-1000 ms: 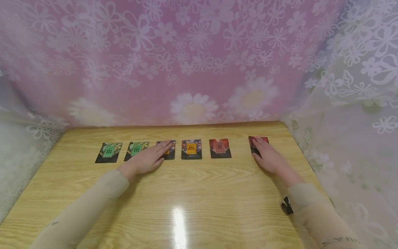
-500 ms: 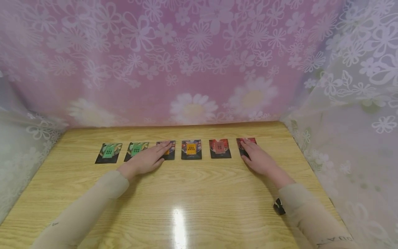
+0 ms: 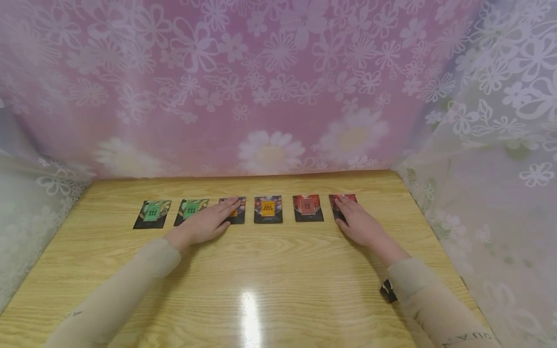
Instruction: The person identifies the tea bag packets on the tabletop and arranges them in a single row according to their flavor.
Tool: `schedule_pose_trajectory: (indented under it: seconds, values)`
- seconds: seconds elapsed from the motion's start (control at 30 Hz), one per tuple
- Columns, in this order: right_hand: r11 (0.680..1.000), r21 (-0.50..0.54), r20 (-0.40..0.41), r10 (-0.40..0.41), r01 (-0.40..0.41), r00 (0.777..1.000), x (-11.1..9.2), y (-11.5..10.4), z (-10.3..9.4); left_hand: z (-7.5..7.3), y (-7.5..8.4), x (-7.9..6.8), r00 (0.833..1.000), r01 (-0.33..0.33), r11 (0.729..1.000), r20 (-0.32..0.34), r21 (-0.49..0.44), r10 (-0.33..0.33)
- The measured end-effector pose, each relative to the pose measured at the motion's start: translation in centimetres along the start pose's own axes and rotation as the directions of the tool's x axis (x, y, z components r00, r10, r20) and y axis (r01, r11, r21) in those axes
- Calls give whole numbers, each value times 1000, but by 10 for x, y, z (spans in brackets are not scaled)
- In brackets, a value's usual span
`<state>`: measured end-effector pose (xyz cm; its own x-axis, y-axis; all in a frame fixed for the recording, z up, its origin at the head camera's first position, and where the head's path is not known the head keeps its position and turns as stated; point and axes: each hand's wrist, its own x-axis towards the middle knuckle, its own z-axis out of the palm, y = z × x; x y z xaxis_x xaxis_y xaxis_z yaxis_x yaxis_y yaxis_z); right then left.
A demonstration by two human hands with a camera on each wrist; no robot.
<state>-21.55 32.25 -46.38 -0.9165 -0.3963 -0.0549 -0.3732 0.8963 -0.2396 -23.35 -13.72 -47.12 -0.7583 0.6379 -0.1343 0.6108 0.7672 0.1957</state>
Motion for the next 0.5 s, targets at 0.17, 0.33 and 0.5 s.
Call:
schedule_pose_trajectory:
  seconds: [0.17, 0.33, 0.5]
  values:
    - [1000, -13, 2, -5, 5, 1000, 0, 2, 0, 2, 1, 1, 1000, 4, 1000, -3, 10, -4]
    - [1000, -14, -2, 0, 0, 1000, 0, 1, 1, 3, 0, 2, 1000, -3, 1000, -9, 16, 3]
    - [1000, -21, -9, -1, 1, 1000, -1, -1, 1, 3, 0, 3, 1000, 1, 1000, -15, 18, -1]
